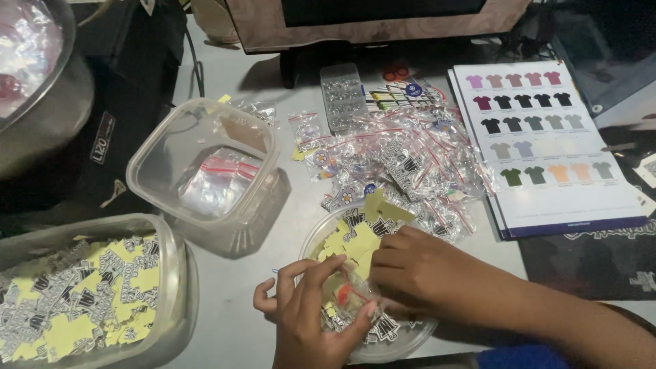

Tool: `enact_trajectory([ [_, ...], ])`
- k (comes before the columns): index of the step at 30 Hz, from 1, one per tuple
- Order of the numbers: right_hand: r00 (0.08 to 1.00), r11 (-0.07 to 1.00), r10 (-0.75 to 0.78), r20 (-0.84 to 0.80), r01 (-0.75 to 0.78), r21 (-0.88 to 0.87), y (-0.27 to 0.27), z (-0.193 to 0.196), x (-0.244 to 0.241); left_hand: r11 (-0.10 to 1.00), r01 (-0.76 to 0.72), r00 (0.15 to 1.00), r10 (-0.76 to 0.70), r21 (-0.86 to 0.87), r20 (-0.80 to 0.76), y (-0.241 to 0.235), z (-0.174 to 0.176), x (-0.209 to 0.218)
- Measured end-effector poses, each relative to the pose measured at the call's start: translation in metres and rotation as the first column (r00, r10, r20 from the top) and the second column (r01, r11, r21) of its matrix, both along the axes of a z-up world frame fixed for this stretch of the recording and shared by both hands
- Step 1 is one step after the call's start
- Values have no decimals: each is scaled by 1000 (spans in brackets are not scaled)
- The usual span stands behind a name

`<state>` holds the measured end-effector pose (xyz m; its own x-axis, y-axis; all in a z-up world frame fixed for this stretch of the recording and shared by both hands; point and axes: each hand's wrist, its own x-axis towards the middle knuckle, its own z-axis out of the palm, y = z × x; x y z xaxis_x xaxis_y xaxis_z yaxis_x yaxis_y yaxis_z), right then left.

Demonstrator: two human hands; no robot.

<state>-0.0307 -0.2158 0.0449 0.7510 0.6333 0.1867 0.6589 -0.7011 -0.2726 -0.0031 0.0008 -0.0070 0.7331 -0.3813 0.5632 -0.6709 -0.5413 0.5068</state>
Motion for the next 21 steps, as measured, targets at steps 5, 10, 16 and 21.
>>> enact_trajectory([
  [5, 998, 996, -45, -49, 48, 72, -2, -6, -1, 1000, 9, 1000, -9, 16, -19, 2, -3, 0],
  [10, 984, 989, 6, -179, 20, 145, -3, 12, -3, 1000, -5, 998, 4, 21, 60, 0, -3, 2],
  [16, 976, 999, 22, -219, -29, -32, -5, 15, -3, 999, 17, 996, -20, 28, 89, 0, -6, 2],
  [21, 979, 994, 112, -172, -109, 27, 4, 14, -2, 999, 25, 996, -27, 25, 86, -1, -3, 1],
])
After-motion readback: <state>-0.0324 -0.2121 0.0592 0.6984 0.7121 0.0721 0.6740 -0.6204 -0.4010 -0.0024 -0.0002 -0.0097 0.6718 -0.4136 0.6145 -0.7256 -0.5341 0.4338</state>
